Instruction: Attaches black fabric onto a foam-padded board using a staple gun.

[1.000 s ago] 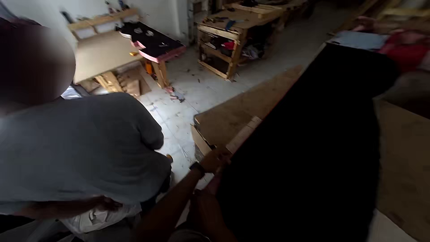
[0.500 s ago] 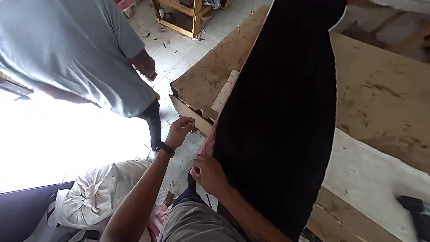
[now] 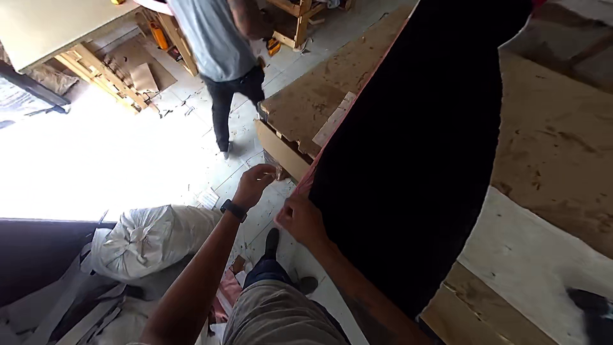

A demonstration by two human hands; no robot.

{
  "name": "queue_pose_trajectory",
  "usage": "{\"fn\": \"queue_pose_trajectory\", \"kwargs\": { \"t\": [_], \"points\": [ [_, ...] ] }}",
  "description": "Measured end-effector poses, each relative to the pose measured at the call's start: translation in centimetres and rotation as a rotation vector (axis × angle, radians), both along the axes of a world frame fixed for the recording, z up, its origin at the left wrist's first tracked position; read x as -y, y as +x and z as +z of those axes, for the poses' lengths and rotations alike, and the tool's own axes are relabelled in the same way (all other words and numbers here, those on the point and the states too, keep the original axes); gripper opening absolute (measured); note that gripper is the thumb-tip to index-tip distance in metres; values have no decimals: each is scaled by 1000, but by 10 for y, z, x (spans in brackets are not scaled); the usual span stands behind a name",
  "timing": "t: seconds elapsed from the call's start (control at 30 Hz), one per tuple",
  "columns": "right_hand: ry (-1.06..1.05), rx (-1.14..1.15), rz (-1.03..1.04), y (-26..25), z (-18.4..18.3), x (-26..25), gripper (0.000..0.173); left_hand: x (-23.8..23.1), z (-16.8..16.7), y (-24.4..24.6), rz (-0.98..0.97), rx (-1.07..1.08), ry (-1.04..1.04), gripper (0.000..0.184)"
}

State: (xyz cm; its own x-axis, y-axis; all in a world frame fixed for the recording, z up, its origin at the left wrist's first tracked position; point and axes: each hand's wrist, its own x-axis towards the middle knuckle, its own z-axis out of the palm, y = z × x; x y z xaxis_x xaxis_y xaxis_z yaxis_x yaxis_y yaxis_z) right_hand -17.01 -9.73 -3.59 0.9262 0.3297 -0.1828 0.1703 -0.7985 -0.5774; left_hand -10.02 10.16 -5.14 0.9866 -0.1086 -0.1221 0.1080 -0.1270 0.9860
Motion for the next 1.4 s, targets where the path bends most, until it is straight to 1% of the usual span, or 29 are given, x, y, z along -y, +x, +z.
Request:
{"fn": "queue_pose_trajectory", "kwargs": {
  "t": [0.1,0.13,0.2,0.23,0.3,0.33,0.37,0.4,0.43,0.5,0.57,0.6,0.67,0.7,0.73,0.77,0.8,0.83,0.9,0.93,1.0,1.07,1.13,1.2,1.23,1.27,1.3,1.33,1.4],
  "points": [
    [52,139,79,-17,-11,-2,15,3,2,-30,44,-4,43,27],
    [95,138,62,-23,-9,2,14,6,2,-40,56,-9,42,27],
    [222,91,-38,-28,2,27,14,11,1,-58,80,-52,68,27],
    [290,72,-99,-34,11,47,13,9,0,-69,70,-94,150,27],
    [432,71,-219,-56,30,97,11,-1,2,-98,-62,-203,491,31],
    [487,84,-278,-71,36,126,14,-6,4,-111,-132,-243,682,33],
    [519,94,-349,-87,37,157,20,-10,5,-121,-165,-252,807,33],
    [543,92,-432,-106,33,189,24,-10,7,-128,-152,-222,846,32],
    [558,74,-535,-127,27,219,26,-4,12,-130,-111,-175,808,31],
    [547,8,-796,-173,14,269,25,23,25,-125,-49,-102,702,33],
    [504,-65,-983,-211,4,300,26,60,31,-107,-44,-83,729,41],
    [469,-141,-1001,-223,1,307,29,77,32,-97,-77,-91,788,48],
    [427,-325,-953,-233,-3,305,38,105,33,-79,-185,-121,947,59],
    [416,-391,-919,-233,-6,299,43,116,35,-73,-246,-125,1023,59],
    [405,-428,-897,-233,-9,291,46,124,38,-69,-320,-120,1084,54],
    [394,-446,-888,-234,-12,285,45,128,40,-65,-385,-108,1097,47],
    [376,-454,-888,-235,-14,282,43,128,43,-63,-424,-85,1045,39],
    [355,-461,-894,-237,-14,279,40,123,47,-62,-422,-72,940,33],
    [333,-451,-928,-241,-18,275,36,103,51,-65,-340,-91,729,30],
    [343,-436,-951,-246,-21,273,35,92,49,-70,-288,-104,662,28],
    [384,-416,-988,-258,-29,272,33,73,41,-83,-194,-141,618,27],
    [426,-405,-1026,-268,-35,272,31,57,38,-93,-182,-207,608,30],
    [481,-368,-1073,-277,-39,270,32,41,34,-92,-256,-249,692,26],
    [519,-331,-1112,-283,-37,265,35,24,36,-85,-403,-225,940,24],
    [529,-321,-1129,-283,-34,261,36,20,43,-81,-427,-208,1049,25],
    [533,-321,-1148,-282,-31,256,37,22,52,-79,-403,-153,1110,27],
    [531,-325,-1167,-282,-28,249,39,32,64,-80,-363,-51,1114,29],
    [524,-322,-1188,-281,-27,244,40,51,75,-84,-350,76,1070,30],
    [514,-303,-1230,-276,-28,235,36,111,81,-101,-472,330,918,31]
  ]
}}
